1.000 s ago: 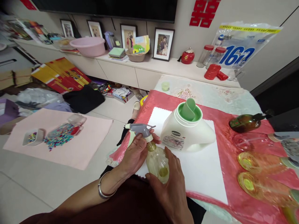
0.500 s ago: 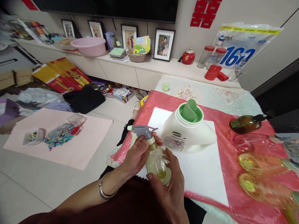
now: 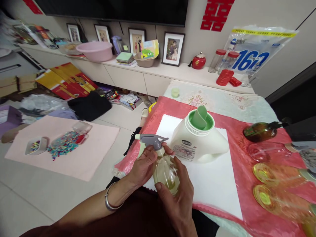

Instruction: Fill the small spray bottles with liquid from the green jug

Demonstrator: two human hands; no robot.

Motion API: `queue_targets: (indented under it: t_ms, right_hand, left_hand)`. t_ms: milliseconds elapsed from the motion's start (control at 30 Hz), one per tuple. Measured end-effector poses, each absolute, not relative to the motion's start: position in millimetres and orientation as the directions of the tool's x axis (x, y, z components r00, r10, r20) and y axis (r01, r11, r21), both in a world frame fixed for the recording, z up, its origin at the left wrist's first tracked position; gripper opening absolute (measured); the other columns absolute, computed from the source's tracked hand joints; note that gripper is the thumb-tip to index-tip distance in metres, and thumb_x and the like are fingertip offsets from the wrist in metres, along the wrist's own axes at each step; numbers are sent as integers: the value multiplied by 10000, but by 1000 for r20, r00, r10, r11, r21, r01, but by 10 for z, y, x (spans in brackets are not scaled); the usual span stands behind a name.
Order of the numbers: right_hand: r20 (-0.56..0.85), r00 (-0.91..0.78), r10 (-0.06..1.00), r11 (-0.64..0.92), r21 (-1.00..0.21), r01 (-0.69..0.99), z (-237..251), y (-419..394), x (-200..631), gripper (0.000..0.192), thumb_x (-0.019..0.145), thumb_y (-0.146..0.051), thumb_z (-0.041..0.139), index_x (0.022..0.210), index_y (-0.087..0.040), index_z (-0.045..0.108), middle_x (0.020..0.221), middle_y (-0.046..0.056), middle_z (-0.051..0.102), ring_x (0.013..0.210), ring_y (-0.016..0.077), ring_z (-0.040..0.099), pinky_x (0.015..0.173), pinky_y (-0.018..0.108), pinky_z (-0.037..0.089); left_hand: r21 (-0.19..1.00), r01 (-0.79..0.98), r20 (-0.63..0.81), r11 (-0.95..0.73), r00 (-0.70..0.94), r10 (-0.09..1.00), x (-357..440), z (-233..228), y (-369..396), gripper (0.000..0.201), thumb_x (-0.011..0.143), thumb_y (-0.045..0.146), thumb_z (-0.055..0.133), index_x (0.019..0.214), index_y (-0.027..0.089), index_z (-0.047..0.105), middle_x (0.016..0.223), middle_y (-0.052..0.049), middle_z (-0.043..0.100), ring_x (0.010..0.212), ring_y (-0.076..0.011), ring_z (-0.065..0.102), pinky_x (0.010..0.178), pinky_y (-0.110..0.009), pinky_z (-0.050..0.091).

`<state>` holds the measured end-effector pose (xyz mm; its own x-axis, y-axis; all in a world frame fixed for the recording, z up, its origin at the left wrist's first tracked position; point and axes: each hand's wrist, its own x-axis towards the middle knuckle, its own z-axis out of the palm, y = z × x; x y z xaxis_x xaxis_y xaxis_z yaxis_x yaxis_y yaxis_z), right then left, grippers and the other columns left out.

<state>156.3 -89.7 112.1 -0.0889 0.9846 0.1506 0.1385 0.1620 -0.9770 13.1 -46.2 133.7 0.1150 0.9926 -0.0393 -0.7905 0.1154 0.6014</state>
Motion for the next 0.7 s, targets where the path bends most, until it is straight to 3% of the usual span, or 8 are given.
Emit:
queue_targets:
  t_ms: [100,233,333,600,700]
  right_hand:
    - [73,-161,984,59,-994,-87,1089,-882,1575,683,856,-417,755,1458,-208,508,1420,128,501,1311,306,513,1076,437,487]
    - [-43,-330,943,-173,-911,-375,1055,-838,1598,674,849,-479,740,1429,-204,534,1389,155,522,1331,345,489,1047,491,502]
    - [-66,-363,929,-224,-884,-412,1016,-825,1607,669,843,-475,745,1427,-228,532,1394,146,518,1312,345,505,1034,492,508]
    - [-22,-313,950,-157,-896,-415,963,-841,1585,666,855,-421,749,1449,-239,509,1426,139,492,1284,324,533,1062,479,499]
    - [-41,-305,951,-178,-882,-437,974,-839,1553,653,836,-443,771,1420,-257,546,1424,118,500,1310,322,512,1093,474,475]
  left_hand:
    - [601,-789,-13,126,148,989,103,1358,-450,368,795,439,820,1057,194,740,963,-73,774,1084,-283,700,1037,-444,474]
    - [604,-778,-11,173,208,978,67,1363,-441,393,797,449,814,1065,176,721,961,-87,766,1039,-283,717,976,-417,511]
    - [626,-757,-20,185,222,975,61,1366,-423,405,782,468,820,1021,156,723,976,-104,761,1023,-293,718,946,-413,525]
    - [579,-799,-100,159,124,987,108,1301,-427,355,744,436,857,956,176,742,970,-82,754,1048,-283,693,990,-430,490]
    - [593,-795,-76,129,105,992,117,1247,-441,452,682,476,894,976,174,730,990,-87,740,1038,-284,687,945,-411,504]
